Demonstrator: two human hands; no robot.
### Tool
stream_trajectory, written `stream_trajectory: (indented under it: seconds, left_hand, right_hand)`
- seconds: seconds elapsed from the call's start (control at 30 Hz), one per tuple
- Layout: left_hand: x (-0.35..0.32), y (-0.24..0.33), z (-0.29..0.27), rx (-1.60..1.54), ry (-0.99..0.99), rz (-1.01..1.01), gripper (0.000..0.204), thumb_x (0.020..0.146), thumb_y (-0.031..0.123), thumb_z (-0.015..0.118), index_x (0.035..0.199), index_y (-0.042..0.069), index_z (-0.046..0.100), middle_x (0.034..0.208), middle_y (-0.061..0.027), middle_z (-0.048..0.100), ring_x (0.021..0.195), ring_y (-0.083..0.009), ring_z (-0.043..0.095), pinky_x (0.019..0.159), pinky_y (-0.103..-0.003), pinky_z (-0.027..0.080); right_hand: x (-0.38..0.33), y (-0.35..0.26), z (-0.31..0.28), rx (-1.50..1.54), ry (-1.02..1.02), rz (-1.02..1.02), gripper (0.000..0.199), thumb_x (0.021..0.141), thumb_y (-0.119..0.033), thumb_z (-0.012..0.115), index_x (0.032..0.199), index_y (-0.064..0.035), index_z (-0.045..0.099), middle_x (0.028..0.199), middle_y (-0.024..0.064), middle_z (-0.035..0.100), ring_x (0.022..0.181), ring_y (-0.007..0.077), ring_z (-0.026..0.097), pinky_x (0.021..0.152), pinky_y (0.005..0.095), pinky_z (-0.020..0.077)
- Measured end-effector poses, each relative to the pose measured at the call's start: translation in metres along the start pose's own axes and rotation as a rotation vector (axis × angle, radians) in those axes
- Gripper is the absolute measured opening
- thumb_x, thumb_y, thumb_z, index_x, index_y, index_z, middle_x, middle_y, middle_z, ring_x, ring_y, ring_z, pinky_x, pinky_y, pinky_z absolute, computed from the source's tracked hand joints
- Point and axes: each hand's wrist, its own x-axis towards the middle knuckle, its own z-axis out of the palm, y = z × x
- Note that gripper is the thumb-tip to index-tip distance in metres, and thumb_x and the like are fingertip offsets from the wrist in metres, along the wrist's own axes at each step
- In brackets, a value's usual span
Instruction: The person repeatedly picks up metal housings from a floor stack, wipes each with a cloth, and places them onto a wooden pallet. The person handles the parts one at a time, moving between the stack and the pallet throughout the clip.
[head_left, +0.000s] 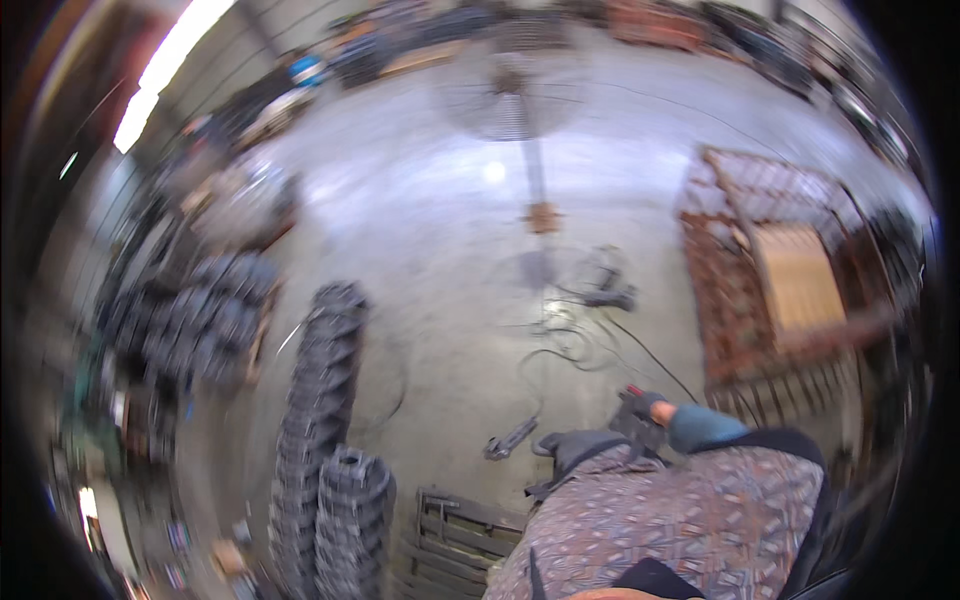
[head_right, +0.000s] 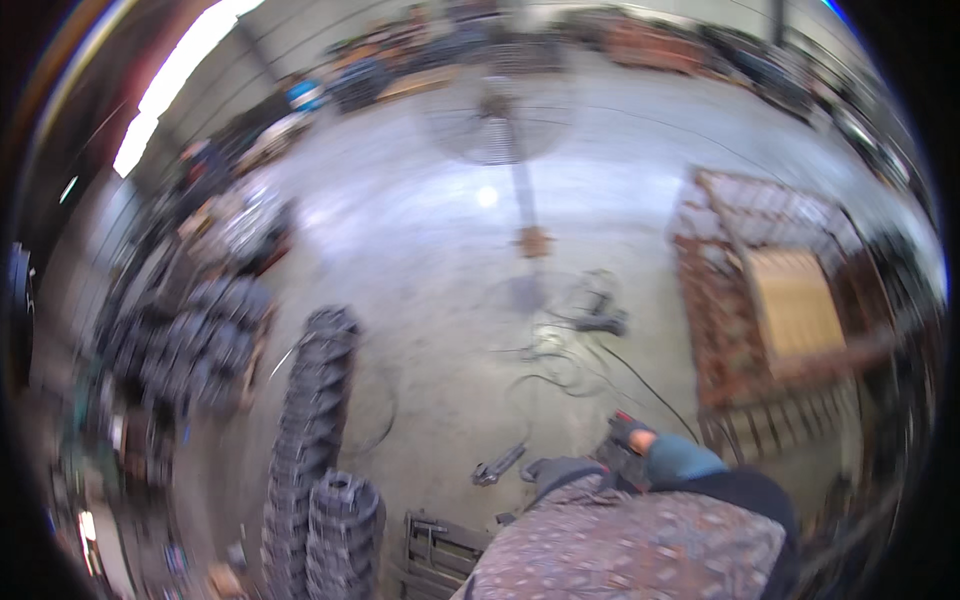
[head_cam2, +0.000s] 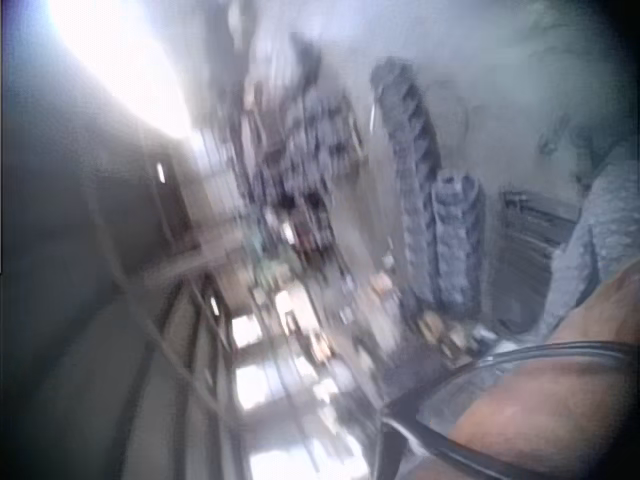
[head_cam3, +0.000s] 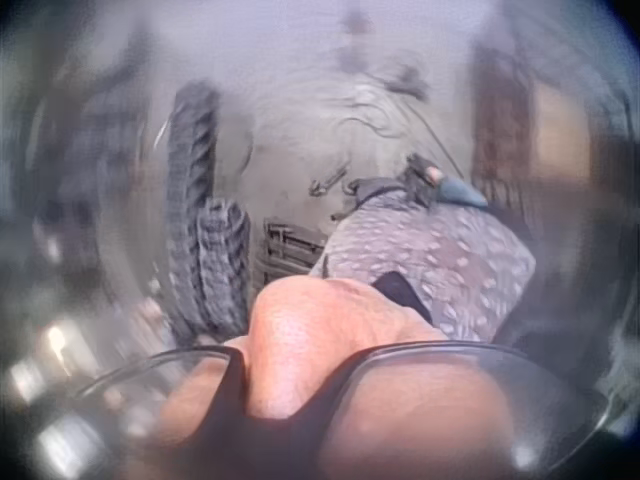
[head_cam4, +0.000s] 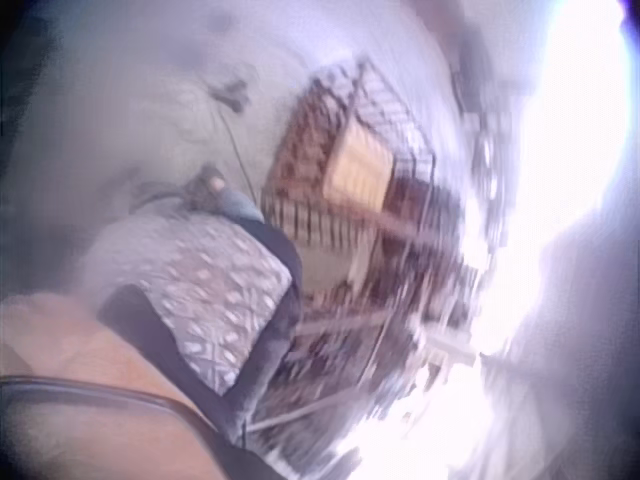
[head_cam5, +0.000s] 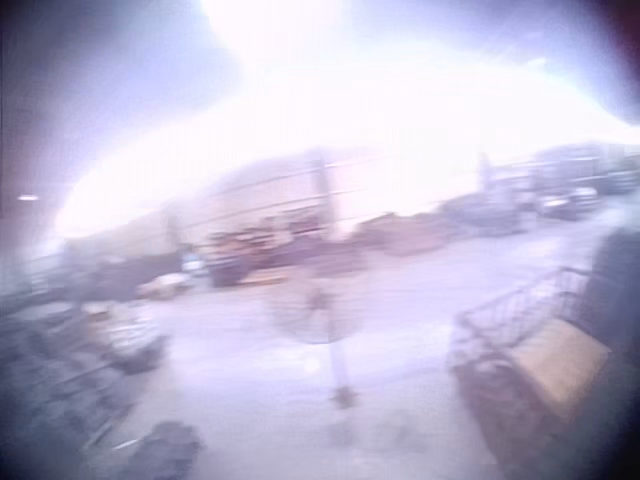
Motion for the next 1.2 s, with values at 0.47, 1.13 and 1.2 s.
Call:
stream_trajectory:
  seconds: [0.47,1.13,1.2]
  left_hand:
    - [-0.057,-0.195,0.03,-0.733,0.305,-0.067,0.024,0.093,0.022,0.062,0.096,-0.002,0.068,0.089,-0.0143,0.073,0.074,-0.0325,0.07,0.062,-0.043,0.056]
    - [-0.05,-0.134,0.159,-0.936,0.468,-0.094,0.026,0.092,0.026,0.061,0.094,0.002,0.071,0.087,-0.0121,0.074,0.072,-0.0286,0.071,0.062,-0.041,0.056]
    - [-0.047,-0.109,0.168,-0.945,0.482,-0.083,0.026,0.092,0.027,0.061,0.093,0.003,0.072,0.087,-0.0119,0.074,0.072,-0.0282,0.071,0.062,-0.041,0.056]
  right_hand:
    - [0.103,-0.035,0.029,-0.064,-0.396,-0.034,0.019,0.086,-0.018,0.063,0.09,-0.0017,0.072,0.079,0.0131,0.074,0.064,0.0219,0.07,0.056,0.0365,0.0539]
    - [0.184,-0.265,0.063,-0.489,-0.612,-0.335,0.025,0.092,-0.025,0.06,0.085,-0.0036,0.072,0.08,0.0098,0.074,0.069,0.0205,0.073,0.056,0.0356,0.054]
    - [0.202,-0.271,0.066,-0.555,-0.652,-0.37,0.025,0.093,-0.023,0.059,0.084,-0.0038,0.072,0.08,0.0103,0.074,0.07,0.0207,0.073,0.057,0.0356,0.0547]
